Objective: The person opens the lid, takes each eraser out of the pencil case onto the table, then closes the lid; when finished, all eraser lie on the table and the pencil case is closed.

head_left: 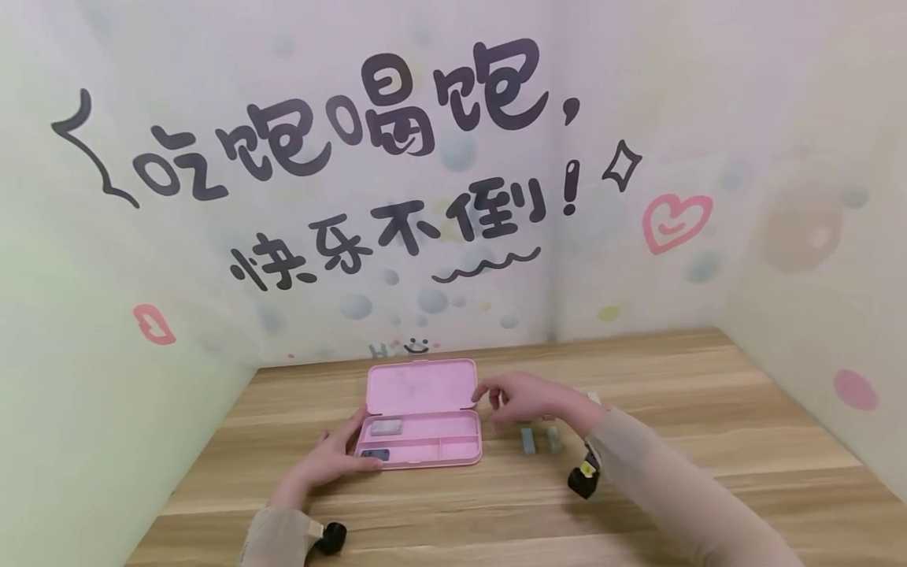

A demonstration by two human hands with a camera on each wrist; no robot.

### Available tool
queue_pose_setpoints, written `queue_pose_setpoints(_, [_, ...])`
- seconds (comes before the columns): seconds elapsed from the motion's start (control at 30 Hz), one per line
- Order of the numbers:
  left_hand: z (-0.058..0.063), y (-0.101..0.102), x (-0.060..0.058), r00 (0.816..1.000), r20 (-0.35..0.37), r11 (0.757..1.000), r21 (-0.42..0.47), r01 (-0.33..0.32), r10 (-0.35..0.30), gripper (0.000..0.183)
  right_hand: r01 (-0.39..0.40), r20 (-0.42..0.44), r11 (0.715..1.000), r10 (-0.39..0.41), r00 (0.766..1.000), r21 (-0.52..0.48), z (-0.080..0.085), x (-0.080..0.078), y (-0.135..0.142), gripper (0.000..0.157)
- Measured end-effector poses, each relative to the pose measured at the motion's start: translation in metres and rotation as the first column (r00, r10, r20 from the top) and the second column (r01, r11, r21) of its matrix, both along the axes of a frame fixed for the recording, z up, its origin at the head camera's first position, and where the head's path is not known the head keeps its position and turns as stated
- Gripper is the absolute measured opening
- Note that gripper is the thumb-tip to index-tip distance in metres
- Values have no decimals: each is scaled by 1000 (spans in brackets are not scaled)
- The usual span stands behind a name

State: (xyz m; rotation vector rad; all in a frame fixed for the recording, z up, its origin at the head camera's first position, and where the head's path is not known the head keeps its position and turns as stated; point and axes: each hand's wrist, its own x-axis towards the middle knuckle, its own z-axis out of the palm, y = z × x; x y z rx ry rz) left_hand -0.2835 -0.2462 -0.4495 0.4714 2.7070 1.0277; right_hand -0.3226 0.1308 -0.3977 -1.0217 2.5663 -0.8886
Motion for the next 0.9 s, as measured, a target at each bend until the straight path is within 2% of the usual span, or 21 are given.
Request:
queue_pose_setpoints(0.37, [-1,3,0,1000,-13,1000,-1,-1,1,108,-75,-91,995,80,993,61,1,-27,-70,41])
queue_pose_setpoints(0.53, [-2,2,-1,1000,-16,1000,-13,-3,2,108,-105,-131,989,118,984,100,3,-28,-95,44])
queue_pose_setpoints(0.8, [-4,-1,-1,999,-46,1000,10,4,-4,108,-125,-224,964,179,958,233,-2,-30,-129,48])
queue_pose_setpoints(0.9, [-6,-5,0,999,-47,1000,1,3,-3,108,-126,-224,955,189,956,268,-7,-30,-140,49])
